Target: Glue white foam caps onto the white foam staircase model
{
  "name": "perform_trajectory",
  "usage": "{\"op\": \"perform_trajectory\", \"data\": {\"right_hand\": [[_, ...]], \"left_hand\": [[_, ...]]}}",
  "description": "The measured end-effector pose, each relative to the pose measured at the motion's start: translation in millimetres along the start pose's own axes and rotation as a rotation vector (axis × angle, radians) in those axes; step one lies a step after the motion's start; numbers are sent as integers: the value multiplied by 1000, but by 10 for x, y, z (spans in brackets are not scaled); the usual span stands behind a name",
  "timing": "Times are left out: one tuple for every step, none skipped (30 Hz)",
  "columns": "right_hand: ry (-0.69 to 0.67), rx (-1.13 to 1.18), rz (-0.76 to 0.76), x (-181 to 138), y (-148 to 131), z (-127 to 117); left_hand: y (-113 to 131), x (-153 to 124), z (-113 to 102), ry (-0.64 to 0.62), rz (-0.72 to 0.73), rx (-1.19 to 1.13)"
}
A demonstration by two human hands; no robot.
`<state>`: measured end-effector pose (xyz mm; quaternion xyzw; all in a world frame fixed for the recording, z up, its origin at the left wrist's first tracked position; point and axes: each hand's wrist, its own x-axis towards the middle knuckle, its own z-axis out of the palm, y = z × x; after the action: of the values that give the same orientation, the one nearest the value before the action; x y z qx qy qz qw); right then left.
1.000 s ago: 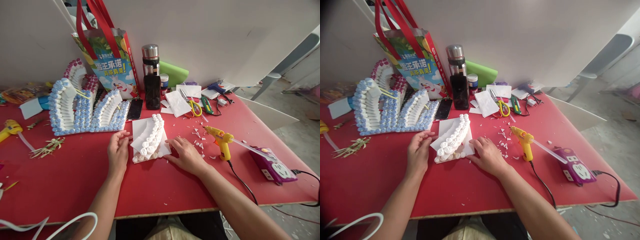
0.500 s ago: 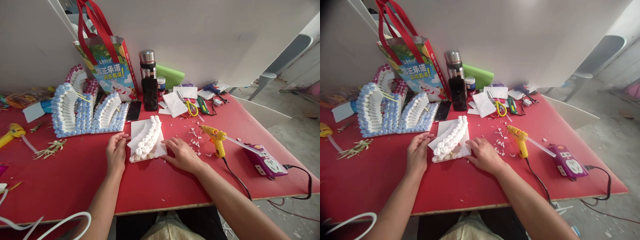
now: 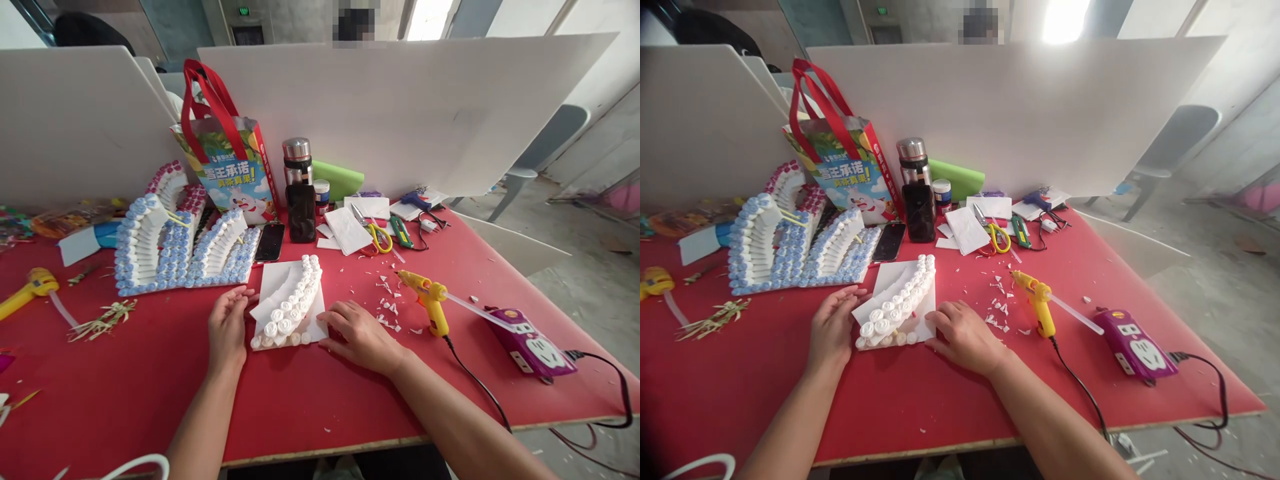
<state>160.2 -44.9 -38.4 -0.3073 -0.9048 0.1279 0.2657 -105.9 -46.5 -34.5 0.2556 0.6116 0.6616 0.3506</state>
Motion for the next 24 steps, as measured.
{"op": "perform_trajectory", "data": {"right_hand": [[-5, 3, -5, 1, -2, 5], [-10, 7, -12, 1, -4, 9], [-15, 10, -20, 2, -6, 14], [-17, 10, -28, 3, -8, 18], [-19, 10, -34, 3, -8, 23], [-21, 9, -38, 3, -7, 28], [-23, 9, -39, 3, -4, 34], [-23, 8, -40, 3, 0, 39], [-23, 6, -41, 3, 5, 45], [-24, 3, -43, 4, 10, 49], [-25, -1, -47, 5, 13, 53], [-25, -4, -53, 7, 15, 56], [-29, -8, -59, 10, 13, 59], [-32, -11, -63, 15, 8, 62], [-37, -15, -65, 20, -1, 65], [-42, -23, -66, 26, -13, 68], [-44, -34, -64, 33, -27, 71], [-47, -48, -61, 42, -41, 73], [-48, -64, -56, 52, -53, 74], [-49, -79, -50, 63, -62, 71], [-47, -89, -42, 75, -67, 63], [-42, -91, -33, 88, -69, 51], [-34, -87, -22, 100, -68, 34], [-16, -80, -11, 111, -70, 13]], "left_hand": [[13, -7, -1, 2, -7, -8], [25, -14, -5, 7, -14, -13], [36, -19, -11, 14, -24, -17], [46, -21, -20, 23, -37, -23], [57, -19, -30, 35, -52, -33], [69, -12, -41, 41, -70, -45], [85, 0, -51, 40, -90, -55], [104, 19, -59, 31, -112, -58], [127, 42, -65, 13, -137, -56], [151, 71, -69, -11, -161, -51], [176, 103, -71, -37, -181, -48], [200, 137, -71, -62, -196, -45], [220, 171, -69, -82, -206, -43], [235, 203, -66, -108, -216, -37], [244, 231, -62, -137, -229, -22], [249, 255, -58, -167, -246, 3], [248, 275, -54, -195, -263, 40], [246, 293, -50, -218, -273, 85], [246, 312, -47, -234, -274, 129], [249, 336, -44, -241, -262, 169], [259, 366, -42, -240, -242, 199], [278, 406, -40, -237, -219, 217], [307, 456, -38, -234, -195, 227], [343, 514, -36, -224, -170, 231]]}}
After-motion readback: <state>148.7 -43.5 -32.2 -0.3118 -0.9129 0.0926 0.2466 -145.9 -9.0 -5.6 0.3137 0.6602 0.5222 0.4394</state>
